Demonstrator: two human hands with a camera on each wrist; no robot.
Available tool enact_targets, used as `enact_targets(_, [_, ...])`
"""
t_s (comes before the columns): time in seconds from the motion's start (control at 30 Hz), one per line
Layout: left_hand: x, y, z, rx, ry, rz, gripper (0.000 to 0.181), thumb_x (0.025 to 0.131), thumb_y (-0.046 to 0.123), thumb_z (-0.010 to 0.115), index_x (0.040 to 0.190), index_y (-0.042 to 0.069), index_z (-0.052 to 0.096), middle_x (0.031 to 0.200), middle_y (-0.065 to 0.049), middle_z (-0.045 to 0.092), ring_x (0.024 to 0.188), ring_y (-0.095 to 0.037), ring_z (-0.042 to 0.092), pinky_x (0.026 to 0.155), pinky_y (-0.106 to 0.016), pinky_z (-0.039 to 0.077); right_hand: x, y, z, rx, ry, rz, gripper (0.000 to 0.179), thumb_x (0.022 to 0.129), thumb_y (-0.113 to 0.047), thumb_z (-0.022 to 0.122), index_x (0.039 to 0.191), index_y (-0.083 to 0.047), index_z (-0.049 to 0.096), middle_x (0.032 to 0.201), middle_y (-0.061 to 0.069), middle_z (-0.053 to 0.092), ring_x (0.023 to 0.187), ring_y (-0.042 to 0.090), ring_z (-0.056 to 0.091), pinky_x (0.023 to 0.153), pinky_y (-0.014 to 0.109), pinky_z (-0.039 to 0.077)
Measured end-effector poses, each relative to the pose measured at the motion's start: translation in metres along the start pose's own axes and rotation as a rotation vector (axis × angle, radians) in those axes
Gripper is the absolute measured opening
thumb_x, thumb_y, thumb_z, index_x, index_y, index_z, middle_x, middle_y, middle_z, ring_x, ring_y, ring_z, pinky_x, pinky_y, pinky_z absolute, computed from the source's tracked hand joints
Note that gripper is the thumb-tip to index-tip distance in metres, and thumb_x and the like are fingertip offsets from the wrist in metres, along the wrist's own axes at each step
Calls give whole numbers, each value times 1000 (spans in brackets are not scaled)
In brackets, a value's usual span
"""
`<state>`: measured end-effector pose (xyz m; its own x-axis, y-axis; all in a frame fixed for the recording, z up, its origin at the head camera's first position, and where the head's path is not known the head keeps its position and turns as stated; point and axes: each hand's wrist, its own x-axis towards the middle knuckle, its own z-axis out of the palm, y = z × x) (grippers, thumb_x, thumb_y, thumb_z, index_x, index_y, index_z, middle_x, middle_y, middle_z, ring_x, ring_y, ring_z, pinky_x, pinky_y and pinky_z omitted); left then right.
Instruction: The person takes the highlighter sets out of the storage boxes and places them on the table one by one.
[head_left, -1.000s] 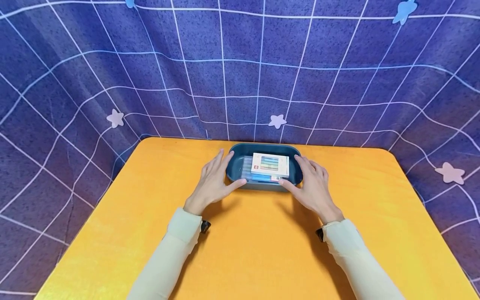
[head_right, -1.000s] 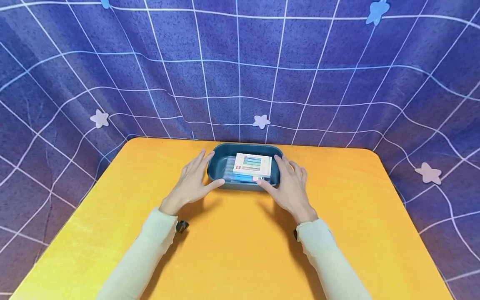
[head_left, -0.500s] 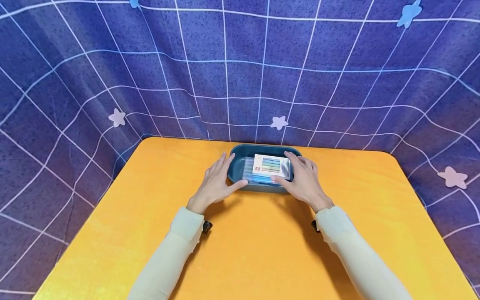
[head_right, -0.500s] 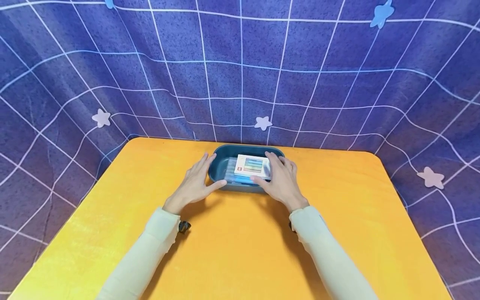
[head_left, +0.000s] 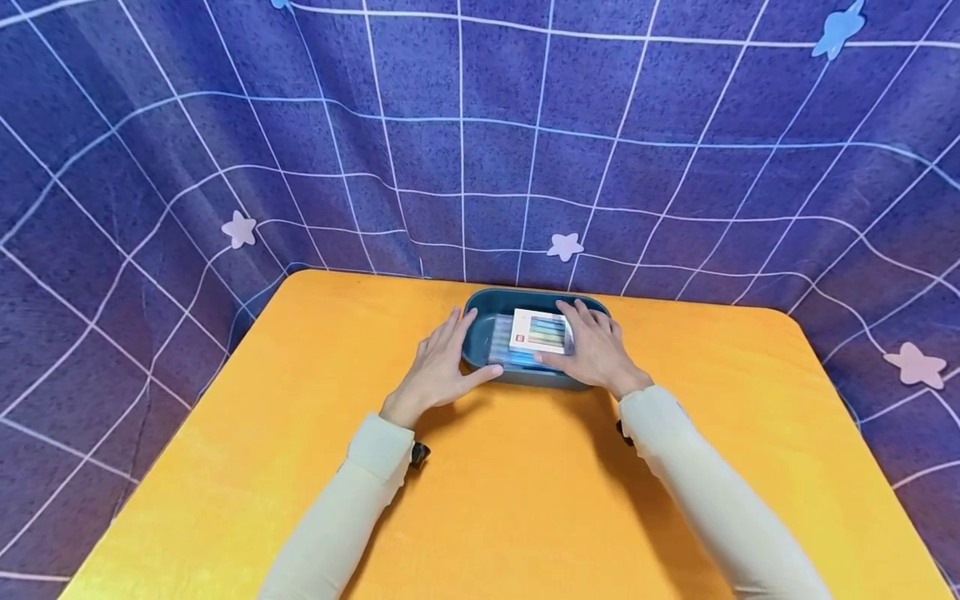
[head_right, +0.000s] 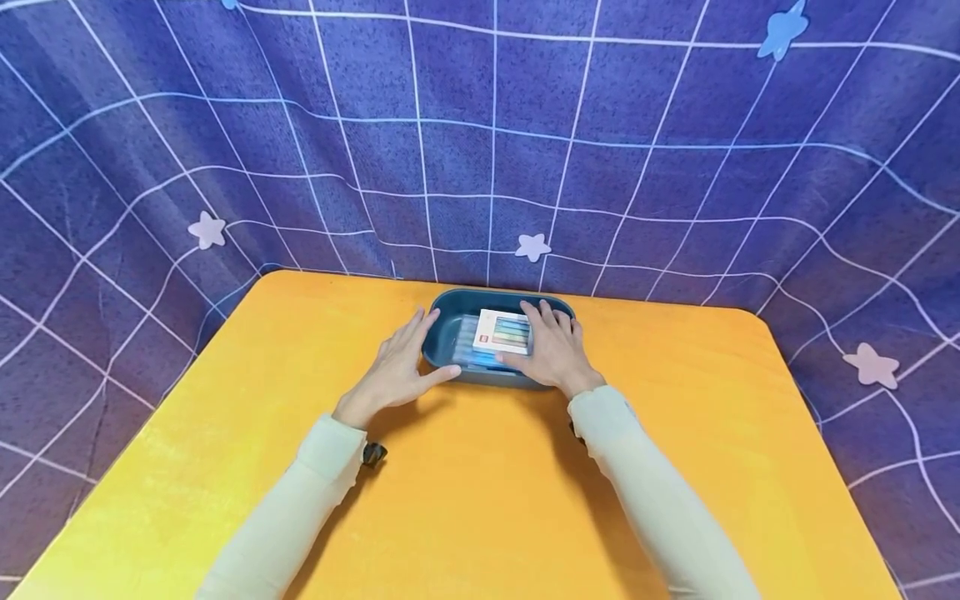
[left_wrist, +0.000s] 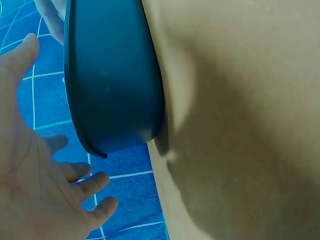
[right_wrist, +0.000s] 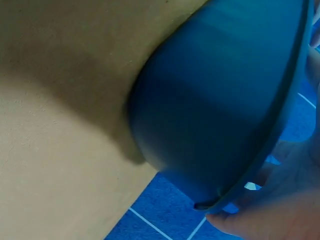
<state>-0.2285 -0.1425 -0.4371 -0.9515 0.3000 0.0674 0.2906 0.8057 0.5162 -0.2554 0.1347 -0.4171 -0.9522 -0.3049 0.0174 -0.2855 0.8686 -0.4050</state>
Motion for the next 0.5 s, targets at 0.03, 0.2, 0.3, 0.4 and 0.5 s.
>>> enact_targets(0.03, [0, 0, 0, 2, 1, 0, 104, 86, 74, 58, 164, 28, 7, 172, -8, 2, 158, -38, 14, 123, -65, 16, 1, 1, 0, -6, -6, 0, 101, 86, -65, 66, 162, -17, 20, 167, 23, 19, 151, 52, 18, 119, 69, 12])
enact_targets(0.2, [3, 1, 0, 13, 20, 18, 105, 85, 75, 58, 164, 28, 8, 172, -8, 4, 158, -37, 14, 122, -65, 17, 5, 4, 2, -31, -11, 7, 102, 85, -66, 67, 162, -16, 21, 167, 24, 20, 151, 52, 18, 119, 69, 12])
enact_targets(0.3, [4, 2, 0, 15, 15, 22, 104, 86, 75, 58, 164, 26, 9, 172, -9, 4, 158, -38, 14, 122, -65, 17, 7, 5, 3, -42, -16, 15, 103, 85, -67, 67, 162, -16, 21, 166, 23, 22, 151, 52, 18, 120, 69, 11])
enact_targets(0.4, [3, 3, 2, 15, -1, 14, 104, 86, 74, 58, 164, 27, 8, 172, -9, 2, 158, -38, 14, 122, -65, 17, 8, 6, 3, -50, -24, 19, 103, 85, -67, 67, 161, -16, 22, 166, 23, 23, 151, 52, 18, 120, 69, 7])
enact_targets(0.5, [3, 3, 3, 14, -11, 10, 102, 87, 73, 59, 163, 30, 8, 172, -10, 0, 157, -39, 13, 122, -66, 16, 9, 6, 5, -58, -36, 24, 102, 85, -68, 66, 161, -17, 22, 166, 21, 25, 152, 49, 20, 120, 69, 4])
